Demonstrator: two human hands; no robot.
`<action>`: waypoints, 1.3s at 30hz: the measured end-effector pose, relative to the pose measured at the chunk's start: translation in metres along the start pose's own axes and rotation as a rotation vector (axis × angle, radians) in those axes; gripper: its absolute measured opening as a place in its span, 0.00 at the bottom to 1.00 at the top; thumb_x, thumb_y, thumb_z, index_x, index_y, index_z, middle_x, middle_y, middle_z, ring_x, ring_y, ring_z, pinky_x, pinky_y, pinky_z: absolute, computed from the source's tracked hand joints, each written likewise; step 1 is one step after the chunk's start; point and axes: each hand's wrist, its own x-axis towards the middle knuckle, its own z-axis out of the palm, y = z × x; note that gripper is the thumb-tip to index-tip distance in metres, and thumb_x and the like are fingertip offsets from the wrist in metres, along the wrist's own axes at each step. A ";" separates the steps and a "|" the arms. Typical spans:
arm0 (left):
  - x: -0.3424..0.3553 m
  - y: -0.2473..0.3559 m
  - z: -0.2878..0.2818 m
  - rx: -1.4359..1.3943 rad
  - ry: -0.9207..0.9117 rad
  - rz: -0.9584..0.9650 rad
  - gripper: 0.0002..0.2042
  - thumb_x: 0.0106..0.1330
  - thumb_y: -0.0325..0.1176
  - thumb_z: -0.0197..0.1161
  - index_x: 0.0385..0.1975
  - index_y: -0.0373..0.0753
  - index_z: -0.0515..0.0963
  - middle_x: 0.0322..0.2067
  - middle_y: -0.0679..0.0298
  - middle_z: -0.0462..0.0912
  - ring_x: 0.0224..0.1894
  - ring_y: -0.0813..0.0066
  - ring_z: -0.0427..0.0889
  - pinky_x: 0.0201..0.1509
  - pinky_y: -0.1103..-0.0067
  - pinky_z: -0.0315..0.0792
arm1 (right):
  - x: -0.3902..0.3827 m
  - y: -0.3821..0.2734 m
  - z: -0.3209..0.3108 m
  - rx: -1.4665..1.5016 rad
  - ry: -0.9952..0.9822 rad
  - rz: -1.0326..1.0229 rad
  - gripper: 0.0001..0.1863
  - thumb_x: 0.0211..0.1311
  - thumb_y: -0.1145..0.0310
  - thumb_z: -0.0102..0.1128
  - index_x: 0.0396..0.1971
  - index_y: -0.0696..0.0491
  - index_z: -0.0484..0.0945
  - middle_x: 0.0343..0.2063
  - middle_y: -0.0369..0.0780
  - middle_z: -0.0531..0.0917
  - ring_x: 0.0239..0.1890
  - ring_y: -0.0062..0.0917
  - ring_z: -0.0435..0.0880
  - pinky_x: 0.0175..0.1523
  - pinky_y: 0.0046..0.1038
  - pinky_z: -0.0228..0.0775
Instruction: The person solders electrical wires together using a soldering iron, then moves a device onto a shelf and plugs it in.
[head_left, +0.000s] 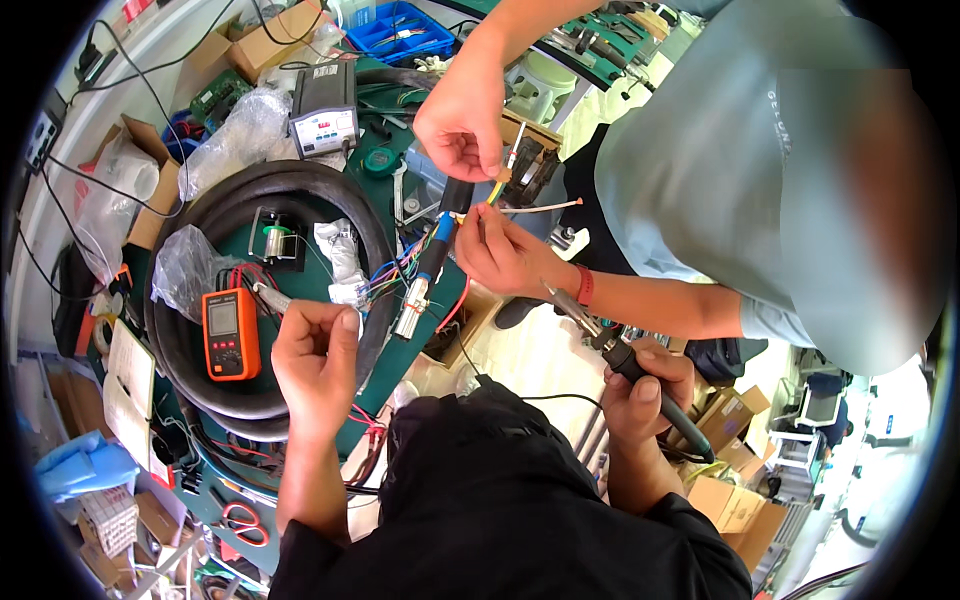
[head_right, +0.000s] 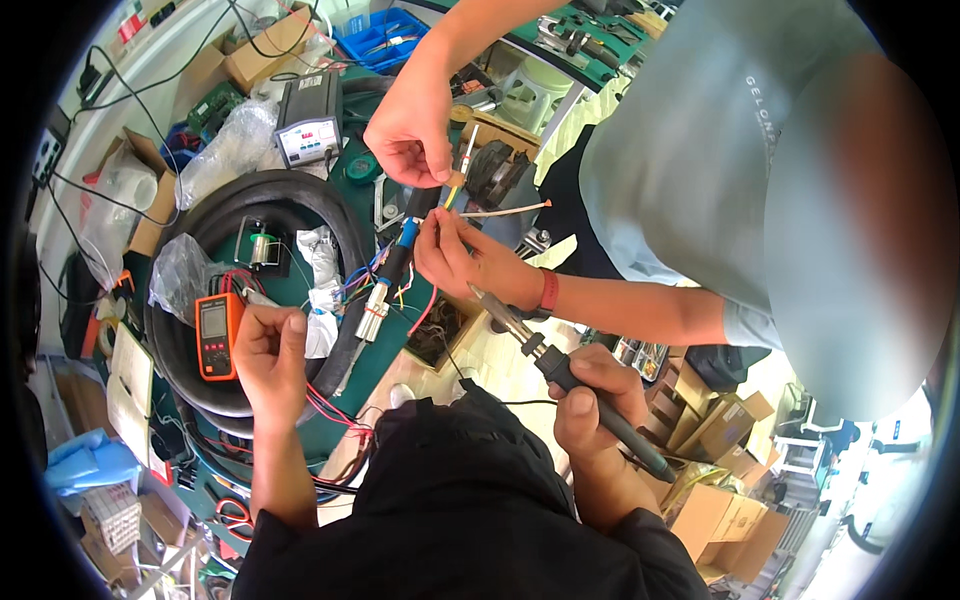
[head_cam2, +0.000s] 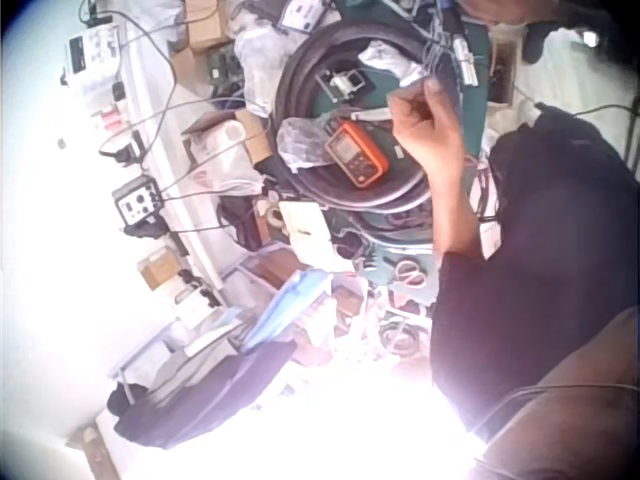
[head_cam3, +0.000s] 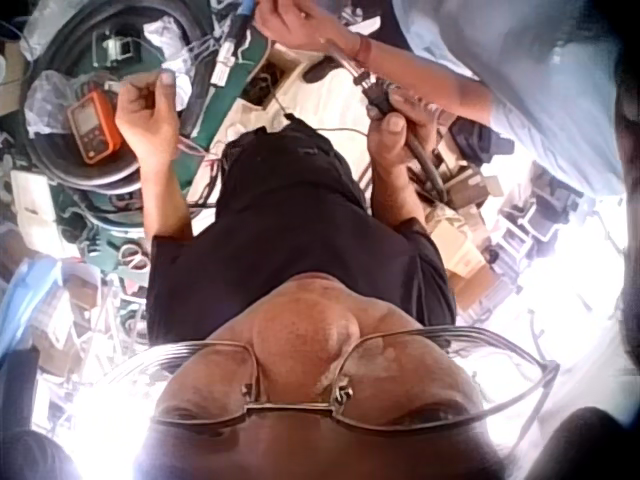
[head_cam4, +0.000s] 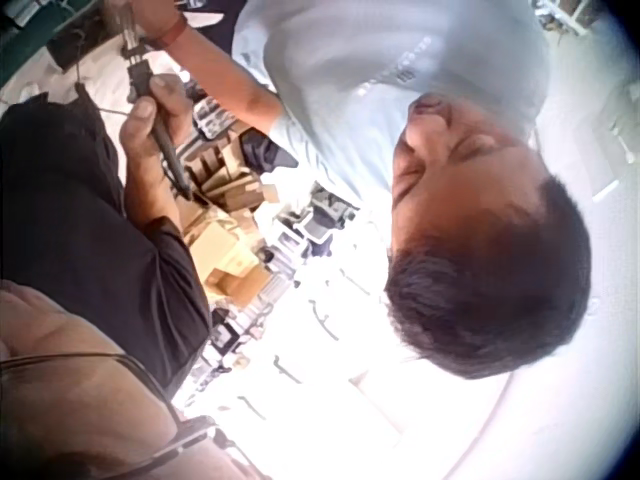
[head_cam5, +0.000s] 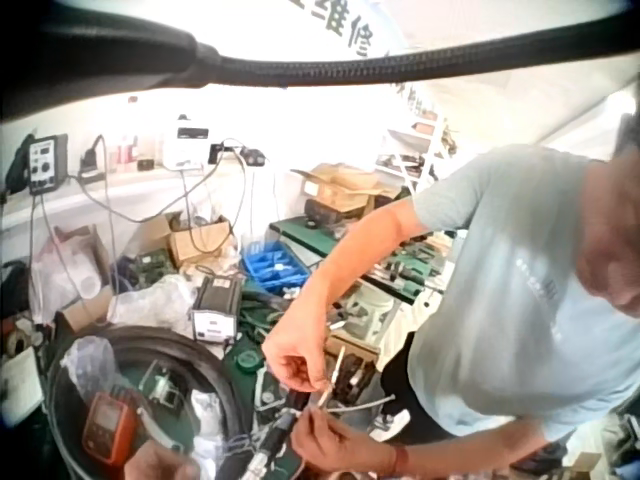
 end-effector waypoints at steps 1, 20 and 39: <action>0.009 0.008 0.004 0.009 -0.026 0.041 0.04 0.63 0.25 0.60 0.29 0.34 0.71 0.20 0.73 0.72 0.21 0.92 0.65 0.24 0.90 0.59 | 0.006 0.003 0.000 -0.015 -0.009 0.004 0.16 0.64 0.60 0.54 0.40 0.58 0.68 0.22 0.42 0.74 0.20 0.19 0.72 0.25 0.21 0.66; 0.114 -0.022 0.092 0.062 -0.516 0.113 0.07 0.63 0.28 0.58 0.30 0.31 0.69 0.21 0.55 0.79 0.21 0.70 0.79 0.26 0.77 0.71 | 0.038 0.033 0.023 -0.211 0.187 0.124 0.08 0.60 0.75 0.56 0.37 0.61 0.70 0.29 0.44 0.81 0.27 0.19 0.78 0.33 0.21 0.73; 0.117 -0.056 0.112 -0.041 -0.491 -0.037 0.08 0.66 0.30 0.56 0.30 0.33 0.67 0.20 0.65 0.74 0.22 0.86 0.71 0.24 0.85 0.65 | 0.057 0.058 0.028 -0.308 0.156 0.143 0.12 0.62 0.67 0.57 0.37 0.61 0.71 0.27 0.44 0.79 0.23 0.19 0.75 0.28 0.19 0.68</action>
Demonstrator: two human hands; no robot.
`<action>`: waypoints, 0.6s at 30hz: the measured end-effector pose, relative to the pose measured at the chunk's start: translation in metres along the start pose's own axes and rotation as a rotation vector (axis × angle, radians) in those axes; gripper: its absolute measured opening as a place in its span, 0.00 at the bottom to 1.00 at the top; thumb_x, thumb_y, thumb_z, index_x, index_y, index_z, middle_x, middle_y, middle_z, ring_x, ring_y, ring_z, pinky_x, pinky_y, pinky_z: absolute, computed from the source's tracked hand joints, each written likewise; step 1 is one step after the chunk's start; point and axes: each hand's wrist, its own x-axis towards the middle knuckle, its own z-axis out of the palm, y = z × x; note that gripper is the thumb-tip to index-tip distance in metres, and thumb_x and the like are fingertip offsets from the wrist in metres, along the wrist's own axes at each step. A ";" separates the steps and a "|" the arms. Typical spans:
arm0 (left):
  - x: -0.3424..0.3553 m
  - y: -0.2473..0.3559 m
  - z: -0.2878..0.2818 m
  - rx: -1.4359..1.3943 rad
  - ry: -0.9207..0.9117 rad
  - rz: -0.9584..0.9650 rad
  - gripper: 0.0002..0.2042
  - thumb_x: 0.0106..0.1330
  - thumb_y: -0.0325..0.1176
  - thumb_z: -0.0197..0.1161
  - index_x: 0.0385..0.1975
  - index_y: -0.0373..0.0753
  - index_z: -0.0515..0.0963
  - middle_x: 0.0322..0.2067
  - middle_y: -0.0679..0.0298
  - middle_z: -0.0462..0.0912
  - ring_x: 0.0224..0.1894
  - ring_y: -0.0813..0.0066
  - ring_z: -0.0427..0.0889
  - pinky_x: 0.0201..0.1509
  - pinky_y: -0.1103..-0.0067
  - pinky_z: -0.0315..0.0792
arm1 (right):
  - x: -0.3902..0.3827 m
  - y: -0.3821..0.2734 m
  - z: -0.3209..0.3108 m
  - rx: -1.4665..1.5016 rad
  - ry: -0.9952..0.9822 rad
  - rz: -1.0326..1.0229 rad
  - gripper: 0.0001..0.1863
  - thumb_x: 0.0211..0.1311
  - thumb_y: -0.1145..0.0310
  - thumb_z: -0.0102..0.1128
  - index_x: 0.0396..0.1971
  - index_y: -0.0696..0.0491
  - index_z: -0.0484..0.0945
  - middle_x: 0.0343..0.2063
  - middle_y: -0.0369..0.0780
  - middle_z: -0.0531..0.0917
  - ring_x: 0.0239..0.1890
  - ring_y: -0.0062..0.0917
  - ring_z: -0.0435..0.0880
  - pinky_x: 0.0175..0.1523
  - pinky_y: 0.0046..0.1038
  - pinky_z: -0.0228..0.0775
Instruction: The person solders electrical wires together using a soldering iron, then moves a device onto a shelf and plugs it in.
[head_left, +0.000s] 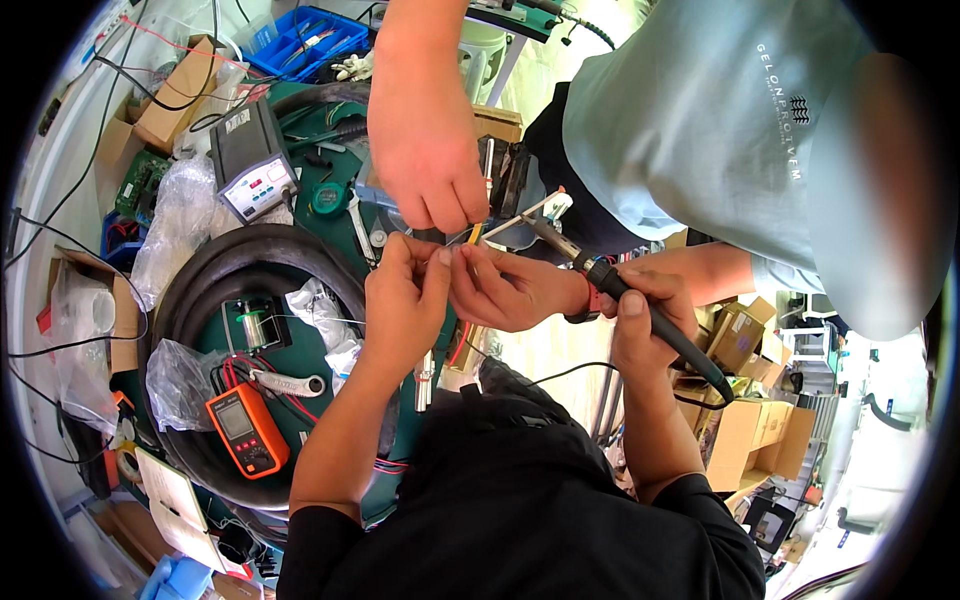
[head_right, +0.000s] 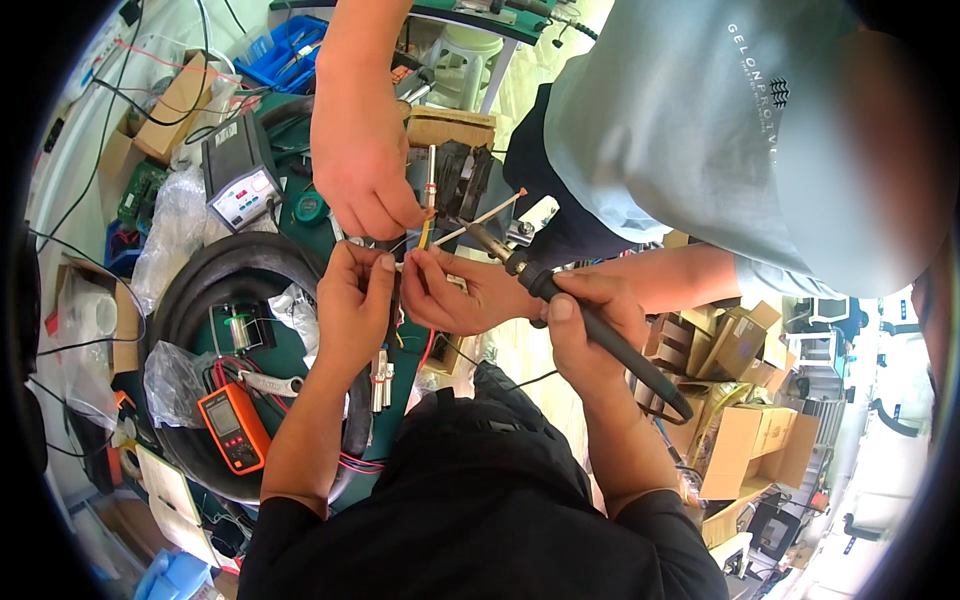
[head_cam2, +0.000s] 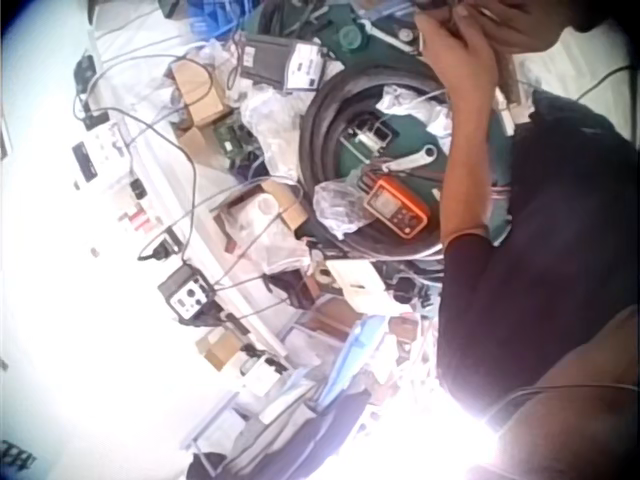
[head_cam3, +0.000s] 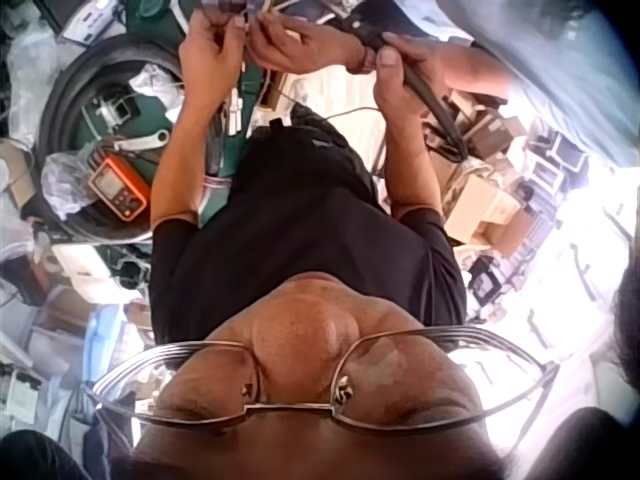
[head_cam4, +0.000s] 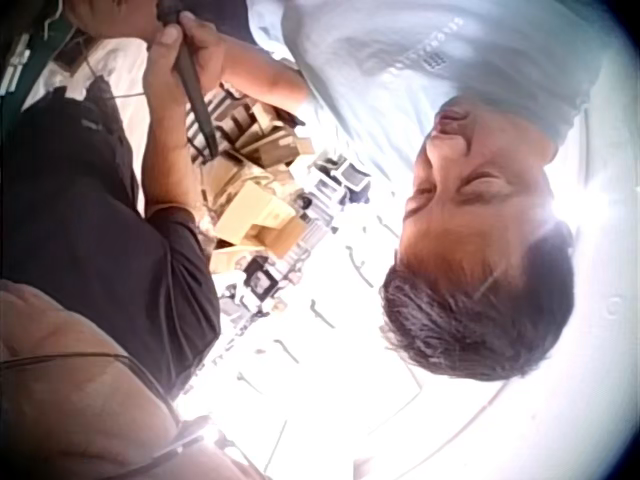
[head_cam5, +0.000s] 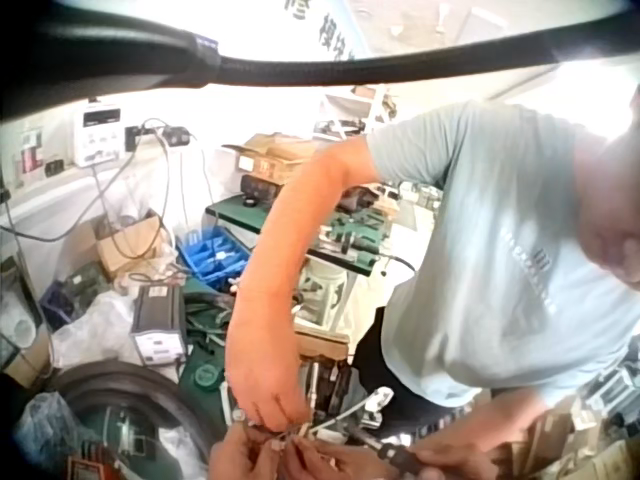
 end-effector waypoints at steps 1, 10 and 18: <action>0.001 0.001 0.000 0.001 0.002 -0.009 0.08 0.66 0.30 0.57 0.30 0.32 0.68 0.20 0.62 0.77 0.23 0.83 0.74 0.25 0.83 0.68 | 0.000 0.001 0.000 0.005 -0.003 0.000 0.12 0.62 0.67 0.57 0.37 0.61 0.71 0.27 0.44 0.79 0.23 0.19 0.75 0.29 0.19 0.68; 0.005 -0.002 0.003 -0.075 0.019 -0.014 0.09 0.65 0.30 0.57 0.30 0.31 0.68 0.22 0.60 0.78 0.25 0.82 0.76 0.28 0.82 0.70 | 0.007 0.015 0.001 -0.002 -0.015 -0.041 0.08 0.57 0.76 0.60 0.35 0.62 0.74 0.23 0.40 0.78 0.22 0.17 0.73 0.27 0.19 0.64; 0.005 -0.010 0.005 -0.108 0.022 0.023 0.07 0.68 0.31 0.54 0.32 0.34 0.66 0.23 0.68 0.72 0.22 0.89 0.67 0.23 0.88 0.63 | 0.014 0.008 0.009 -0.054 -0.078 -0.030 0.12 0.61 0.68 0.57 0.36 0.62 0.72 0.23 0.40 0.77 0.22 0.19 0.75 0.29 0.19 0.69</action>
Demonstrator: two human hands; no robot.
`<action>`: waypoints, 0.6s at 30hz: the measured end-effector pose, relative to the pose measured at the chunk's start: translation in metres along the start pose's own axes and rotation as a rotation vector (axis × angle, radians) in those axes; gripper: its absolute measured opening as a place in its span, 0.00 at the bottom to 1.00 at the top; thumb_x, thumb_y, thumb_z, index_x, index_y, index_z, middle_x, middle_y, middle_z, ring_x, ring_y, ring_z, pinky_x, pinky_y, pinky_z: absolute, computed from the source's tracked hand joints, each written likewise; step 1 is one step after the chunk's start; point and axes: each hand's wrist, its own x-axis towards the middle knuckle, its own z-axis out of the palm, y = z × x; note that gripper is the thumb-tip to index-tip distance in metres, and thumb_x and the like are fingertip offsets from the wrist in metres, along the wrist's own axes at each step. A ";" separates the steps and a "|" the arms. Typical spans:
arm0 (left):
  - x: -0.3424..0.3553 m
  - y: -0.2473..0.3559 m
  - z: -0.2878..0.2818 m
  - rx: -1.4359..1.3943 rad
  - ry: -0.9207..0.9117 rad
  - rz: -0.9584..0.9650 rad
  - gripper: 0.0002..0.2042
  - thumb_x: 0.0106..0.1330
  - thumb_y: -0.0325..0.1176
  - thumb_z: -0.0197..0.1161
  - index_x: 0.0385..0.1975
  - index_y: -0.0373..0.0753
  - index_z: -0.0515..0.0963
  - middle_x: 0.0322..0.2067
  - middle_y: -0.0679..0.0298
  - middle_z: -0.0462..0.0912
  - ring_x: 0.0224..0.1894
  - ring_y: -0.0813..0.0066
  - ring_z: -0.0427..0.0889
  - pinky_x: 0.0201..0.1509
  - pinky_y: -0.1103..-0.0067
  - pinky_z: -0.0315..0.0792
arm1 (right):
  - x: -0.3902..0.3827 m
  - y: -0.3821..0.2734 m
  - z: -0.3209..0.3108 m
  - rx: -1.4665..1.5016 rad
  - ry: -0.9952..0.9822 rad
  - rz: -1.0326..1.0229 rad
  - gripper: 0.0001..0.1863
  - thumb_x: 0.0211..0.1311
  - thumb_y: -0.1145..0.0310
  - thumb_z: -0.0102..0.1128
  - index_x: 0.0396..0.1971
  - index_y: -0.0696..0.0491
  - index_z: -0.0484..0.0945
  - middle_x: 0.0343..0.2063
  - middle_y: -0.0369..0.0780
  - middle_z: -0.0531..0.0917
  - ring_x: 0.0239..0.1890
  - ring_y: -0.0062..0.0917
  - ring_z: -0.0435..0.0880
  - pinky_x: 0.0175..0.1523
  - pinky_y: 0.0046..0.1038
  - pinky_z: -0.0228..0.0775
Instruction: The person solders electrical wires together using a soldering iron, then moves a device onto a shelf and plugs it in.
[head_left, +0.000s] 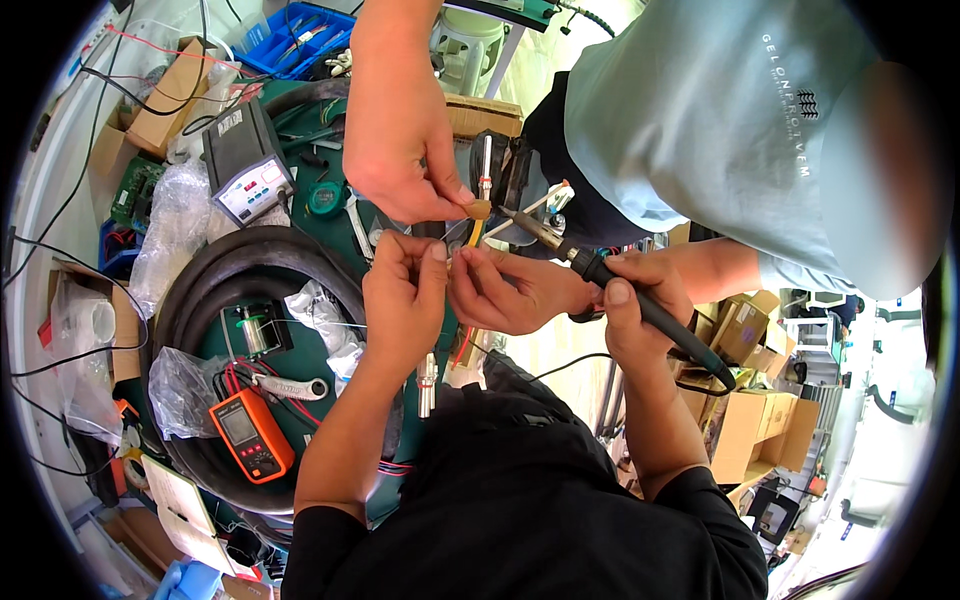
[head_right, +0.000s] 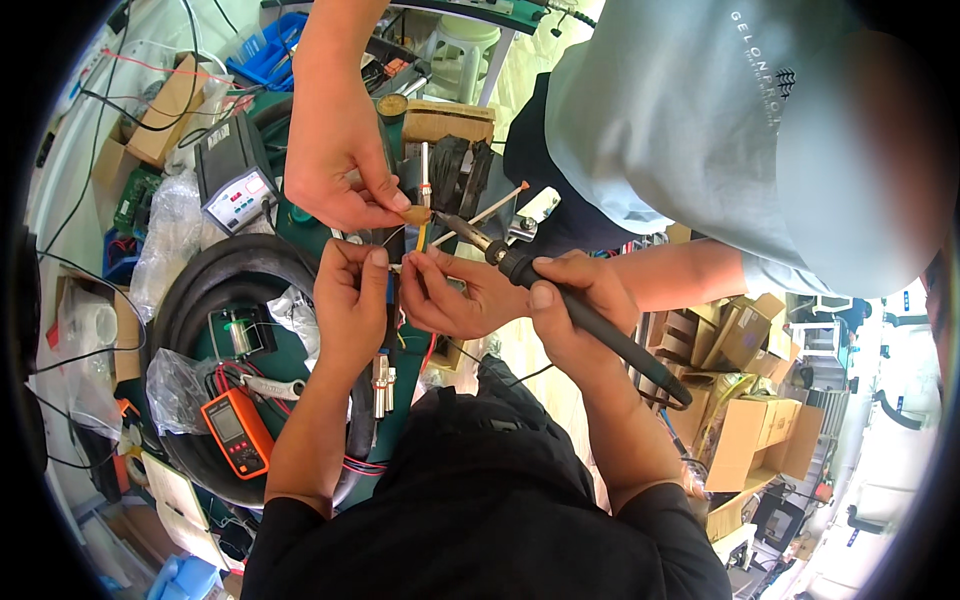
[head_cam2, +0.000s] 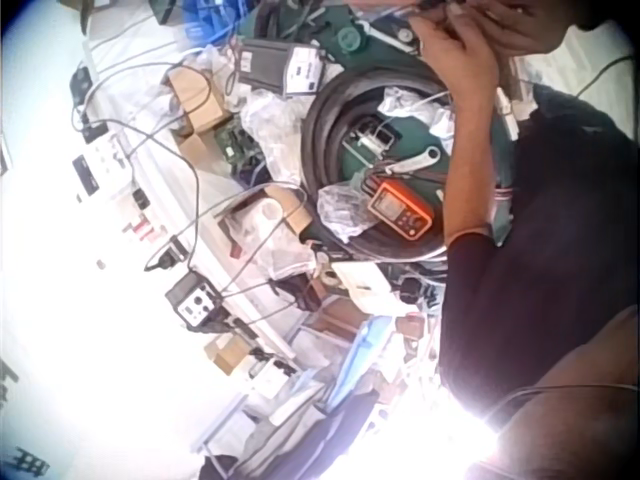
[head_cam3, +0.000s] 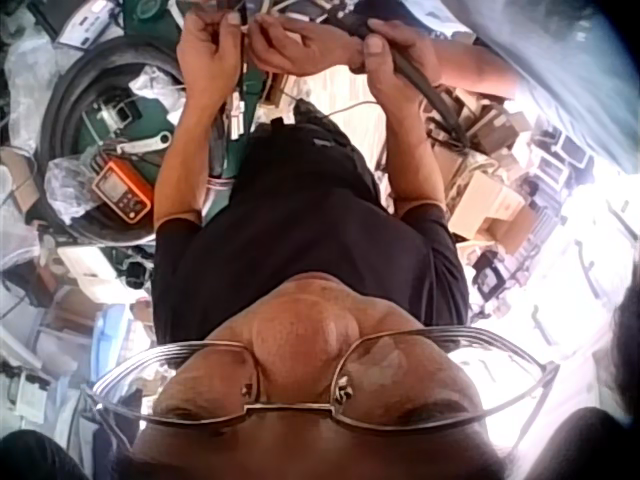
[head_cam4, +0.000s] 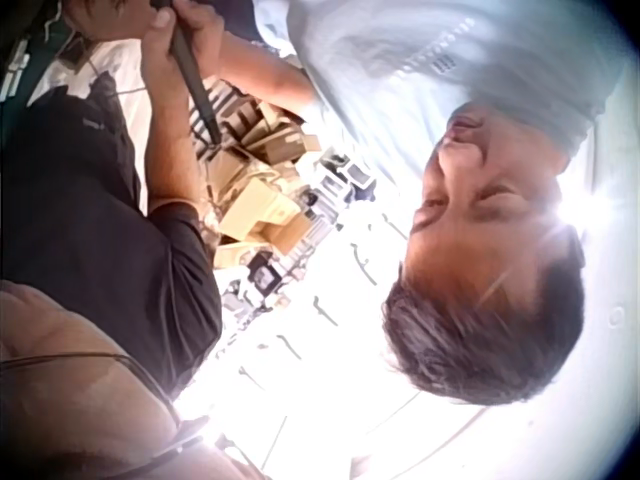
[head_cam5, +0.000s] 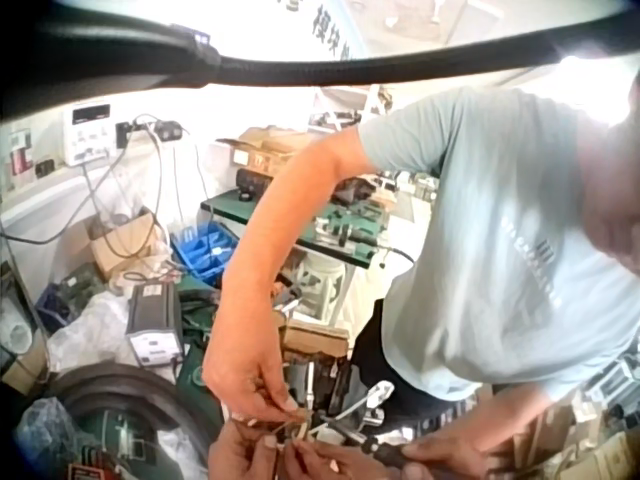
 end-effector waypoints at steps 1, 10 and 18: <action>-0.001 0.000 0.000 -0.007 0.000 0.000 0.07 0.68 0.31 0.54 0.32 0.35 0.66 0.23 0.68 0.72 0.22 0.89 0.67 0.24 0.88 0.63 | 0.000 -0.001 0.000 0.007 -0.002 0.004 0.12 0.61 0.68 0.57 0.35 0.62 0.72 0.23 0.41 0.77 0.22 0.19 0.75 0.30 0.20 0.69; -0.009 0.005 -0.002 0.000 -0.007 -0.055 0.09 0.66 0.30 0.57 0.30 0.32 0.68 0.21 0.64 0.77 0.23 0.86 0.72 0.25 0.84 0.68 | -0.018 -0.002 -0.007 0.086 0.127 0.105 0.08 0.57 0.74 0.59 0.34 0.61 0.74 0.29 0.44 0.80 0.29 0.23 0.80 0.35 0.23 0.73; -0.009 0.005 0.002 -0.048 -0.010 -0.050 0.07 0.68 0.31 0.54 0.31 0.36 0.66 0.20 0.71 0.71 0.19 0.92 0.65 0.21 0.90 0.60 | -0.015 0.006 -0.008 -0.057 0.066 -0.016 0.10 0.60 0.70 0.58 0.35 0.62 0.72 0.26 0.44 0.80 0.24 0.20 0.77 0.32 0.20 0.70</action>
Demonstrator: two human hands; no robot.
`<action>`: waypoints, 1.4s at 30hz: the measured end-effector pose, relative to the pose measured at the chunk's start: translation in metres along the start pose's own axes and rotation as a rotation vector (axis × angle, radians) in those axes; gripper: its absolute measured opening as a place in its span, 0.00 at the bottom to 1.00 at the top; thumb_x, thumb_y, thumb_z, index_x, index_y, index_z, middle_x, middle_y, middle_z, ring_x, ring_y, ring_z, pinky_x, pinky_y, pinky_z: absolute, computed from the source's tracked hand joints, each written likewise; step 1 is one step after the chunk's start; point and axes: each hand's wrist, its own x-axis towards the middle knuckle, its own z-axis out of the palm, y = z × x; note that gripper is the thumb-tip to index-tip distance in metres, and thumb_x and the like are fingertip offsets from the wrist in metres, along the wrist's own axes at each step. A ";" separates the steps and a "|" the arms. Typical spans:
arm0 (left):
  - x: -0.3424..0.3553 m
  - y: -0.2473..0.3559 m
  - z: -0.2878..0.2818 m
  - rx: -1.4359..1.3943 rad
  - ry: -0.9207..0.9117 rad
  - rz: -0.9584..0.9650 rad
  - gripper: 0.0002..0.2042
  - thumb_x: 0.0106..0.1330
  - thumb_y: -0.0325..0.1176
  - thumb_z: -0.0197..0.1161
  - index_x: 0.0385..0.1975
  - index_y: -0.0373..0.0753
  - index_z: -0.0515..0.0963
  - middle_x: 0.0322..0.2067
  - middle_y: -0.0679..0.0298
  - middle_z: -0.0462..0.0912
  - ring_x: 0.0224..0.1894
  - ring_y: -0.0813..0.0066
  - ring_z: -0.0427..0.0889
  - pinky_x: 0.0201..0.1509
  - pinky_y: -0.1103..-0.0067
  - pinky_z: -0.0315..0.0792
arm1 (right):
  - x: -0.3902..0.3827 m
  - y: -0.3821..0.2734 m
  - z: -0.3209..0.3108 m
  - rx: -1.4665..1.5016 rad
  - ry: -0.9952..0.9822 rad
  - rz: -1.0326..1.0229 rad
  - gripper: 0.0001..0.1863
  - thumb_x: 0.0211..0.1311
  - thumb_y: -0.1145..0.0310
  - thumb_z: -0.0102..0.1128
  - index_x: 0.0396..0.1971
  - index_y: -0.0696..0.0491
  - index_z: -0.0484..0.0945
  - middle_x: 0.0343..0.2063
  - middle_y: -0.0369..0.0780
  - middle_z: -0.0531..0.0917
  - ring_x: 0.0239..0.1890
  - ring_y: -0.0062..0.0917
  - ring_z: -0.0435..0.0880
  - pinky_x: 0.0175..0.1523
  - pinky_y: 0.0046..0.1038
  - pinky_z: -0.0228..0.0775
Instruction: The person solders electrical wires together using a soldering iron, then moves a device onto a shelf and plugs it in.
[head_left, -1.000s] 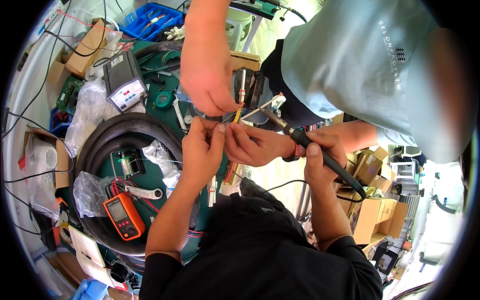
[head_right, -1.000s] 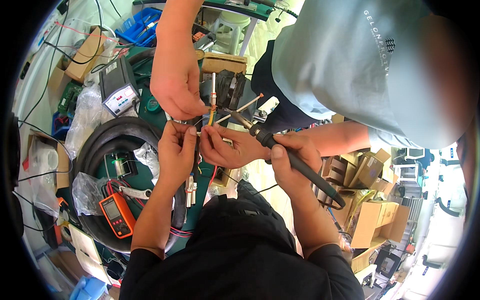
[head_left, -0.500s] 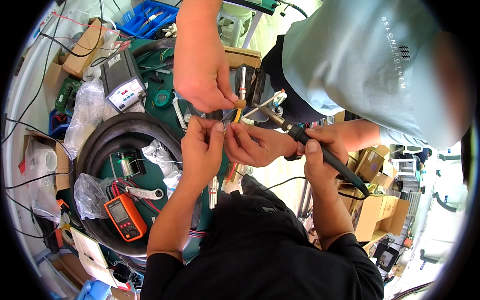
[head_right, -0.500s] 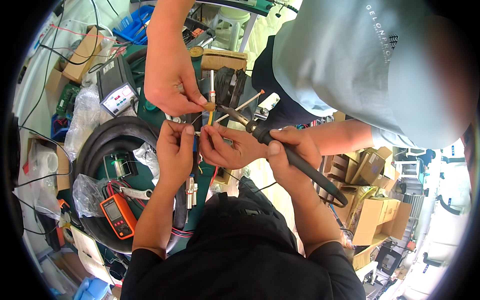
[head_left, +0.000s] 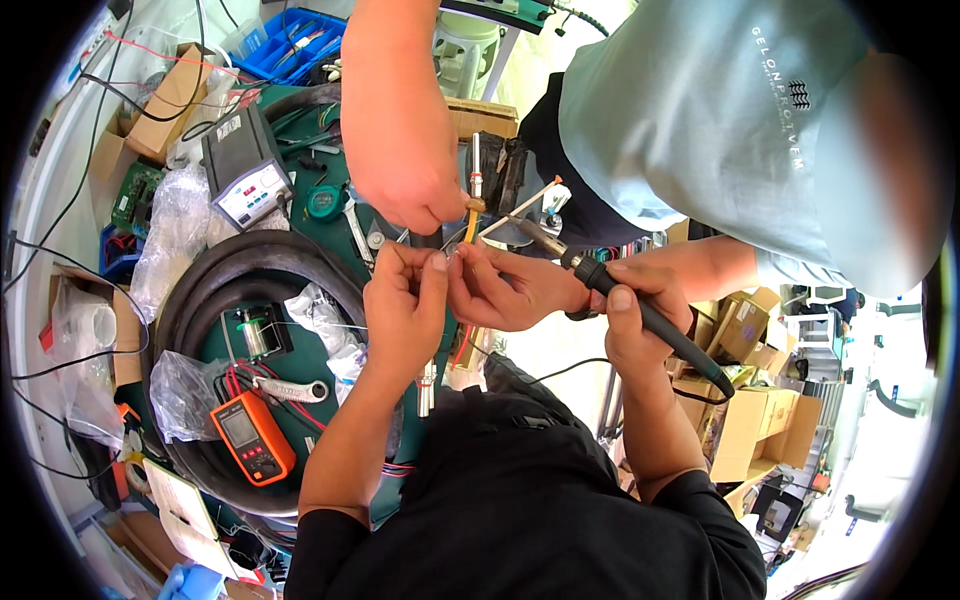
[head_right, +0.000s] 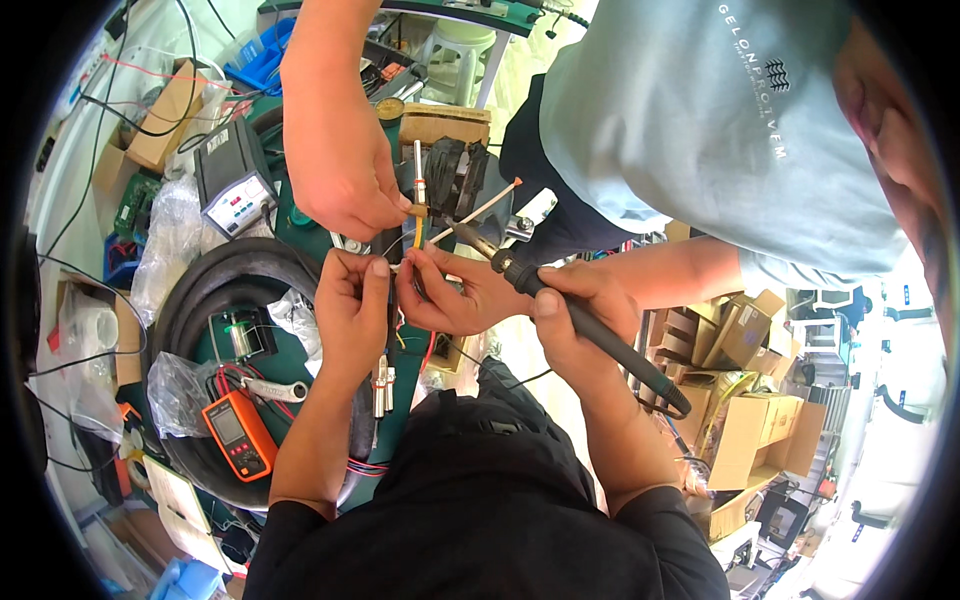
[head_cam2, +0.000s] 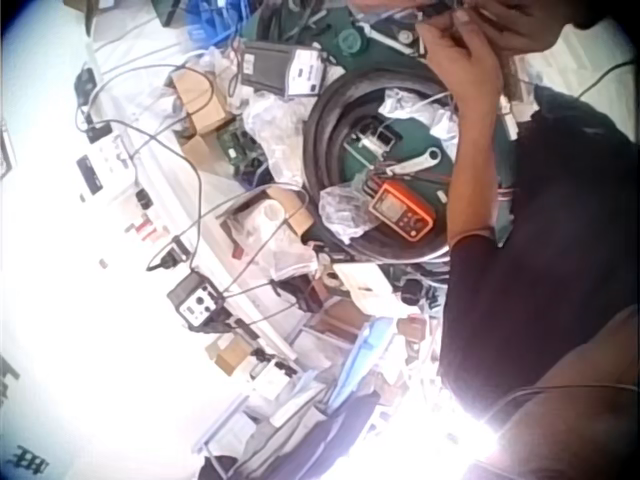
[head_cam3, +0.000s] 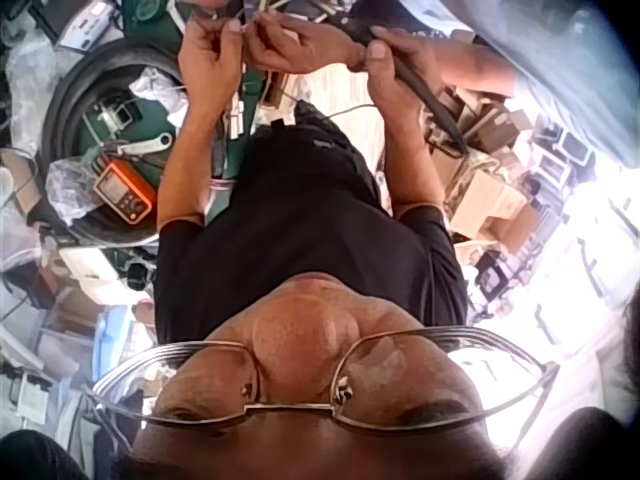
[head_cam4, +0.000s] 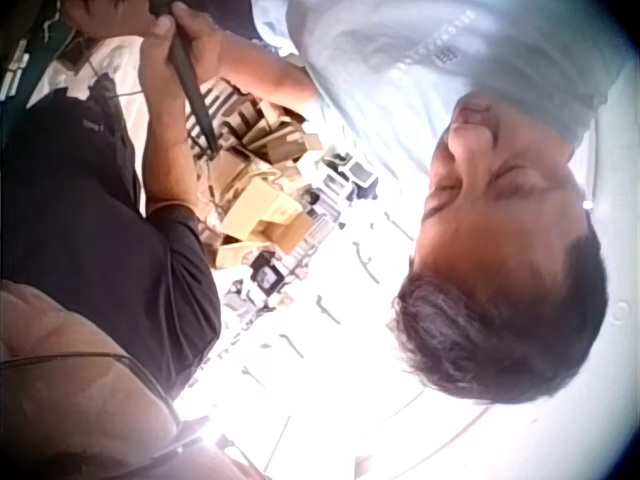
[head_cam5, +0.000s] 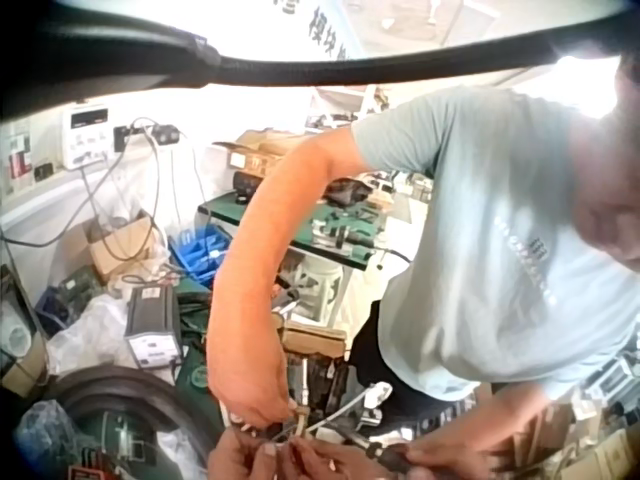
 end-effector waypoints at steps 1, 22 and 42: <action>0.001 -0.001 0.000 -0.005 0.002 0.006 0.07 0.68 0.31 0.54 0.31 0.36 0.66 0.20 0.71 0.71 0.19 0.92 0.65 0.21 0.90 0.60 | 0.002 0.000 0.000 -0.023 -0.041 -0.022 0.12 0.62 0.68 0.57 0.36 0.62 0.71 0.26 0.44 0.79 0.24 0.19 0.75 0.31 0.19 0.69; -0.005 -0.002 -0.005 0.006 0.054 -0.080 0.08 0.64 0.29 0.59 0.31 0.30 0.71 0.21 0.66 0.77 0.22 0.87 0.72 0.24 0.86 0.66 | -0.001 -0.004 0.002 0.042 0.094 0.052 0.07 0.56 0.73 0.60 0.32 0.61 0.75 0.24 0.40 0.79 0.24 0.19 0.76 0.31 0.21 0.69; 0.013 -0.006 -0.002 -0.017 0.099 0.029 0.08 0.66 0.31 0.57 0.30 0.33 0.70 0.22 0.67 0.76 0.23 0.88 0.71 0.25 0.86 0.66 | 0.017 -0.005 0.017 0.143 -0.088 0.094 0.08 0.57 0.78 0.59 0.35 0.63 0.73 0.25 0.40 0.77 0.25 0.15 0.72 0.30 0.17 0.63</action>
